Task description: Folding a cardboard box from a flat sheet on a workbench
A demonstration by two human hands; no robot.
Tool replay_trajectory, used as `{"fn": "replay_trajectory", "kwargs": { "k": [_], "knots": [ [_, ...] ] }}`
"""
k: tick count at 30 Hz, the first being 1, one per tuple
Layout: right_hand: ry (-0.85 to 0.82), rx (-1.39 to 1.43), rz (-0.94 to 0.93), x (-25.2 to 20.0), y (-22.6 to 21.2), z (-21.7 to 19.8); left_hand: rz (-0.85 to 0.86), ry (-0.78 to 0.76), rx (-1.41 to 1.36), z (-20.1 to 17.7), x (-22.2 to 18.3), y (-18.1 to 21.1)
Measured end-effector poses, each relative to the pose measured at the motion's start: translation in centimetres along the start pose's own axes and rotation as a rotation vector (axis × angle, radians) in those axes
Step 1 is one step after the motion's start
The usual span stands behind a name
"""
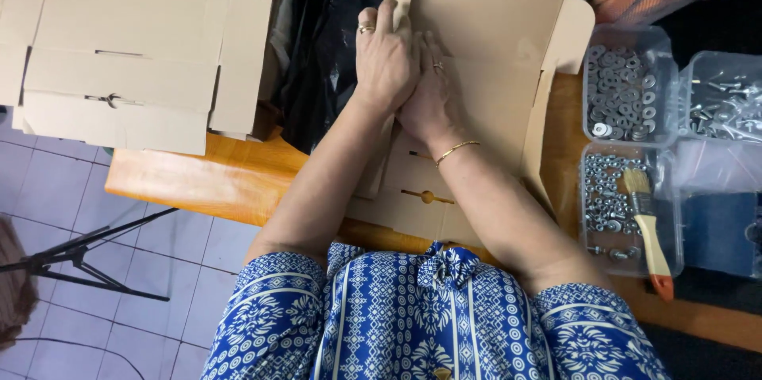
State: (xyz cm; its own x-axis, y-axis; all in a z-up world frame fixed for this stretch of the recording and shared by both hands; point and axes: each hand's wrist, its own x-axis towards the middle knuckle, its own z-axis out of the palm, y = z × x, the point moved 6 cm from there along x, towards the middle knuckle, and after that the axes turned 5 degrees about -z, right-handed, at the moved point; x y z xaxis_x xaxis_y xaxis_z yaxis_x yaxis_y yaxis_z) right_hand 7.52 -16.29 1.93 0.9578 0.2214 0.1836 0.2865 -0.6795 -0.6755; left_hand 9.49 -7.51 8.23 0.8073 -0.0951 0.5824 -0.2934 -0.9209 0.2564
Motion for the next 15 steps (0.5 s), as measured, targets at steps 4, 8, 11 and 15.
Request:
{"fn": "replay_trajectory", "kwargs": {
  "k": [4, 8, 11, 15],
  "knots": [
    [0.283, -0.211, -0.370, -0.4, -0.7, 0.4, 0.062, -0.212, -0.211, 4.2, 0.0, -2.4],
    [0.334, -0.302, -0.434, -1.1, -2.4, -0.5, 0.019, -0.333, -0.283, 4.9, -1.5, -2.9],
    [0.258, -0.254, -0.342, -0.6, -0.9, 0.3, -0.060, -0.443, -0.338, 4.8, -3.6, -3.1],
    [0.239, -0.337, -0.472, -1.3, -3.4, -1.2, -0.128, -0.485, -0.385, 0.6, -7.8, -2.0]
  ]
}}
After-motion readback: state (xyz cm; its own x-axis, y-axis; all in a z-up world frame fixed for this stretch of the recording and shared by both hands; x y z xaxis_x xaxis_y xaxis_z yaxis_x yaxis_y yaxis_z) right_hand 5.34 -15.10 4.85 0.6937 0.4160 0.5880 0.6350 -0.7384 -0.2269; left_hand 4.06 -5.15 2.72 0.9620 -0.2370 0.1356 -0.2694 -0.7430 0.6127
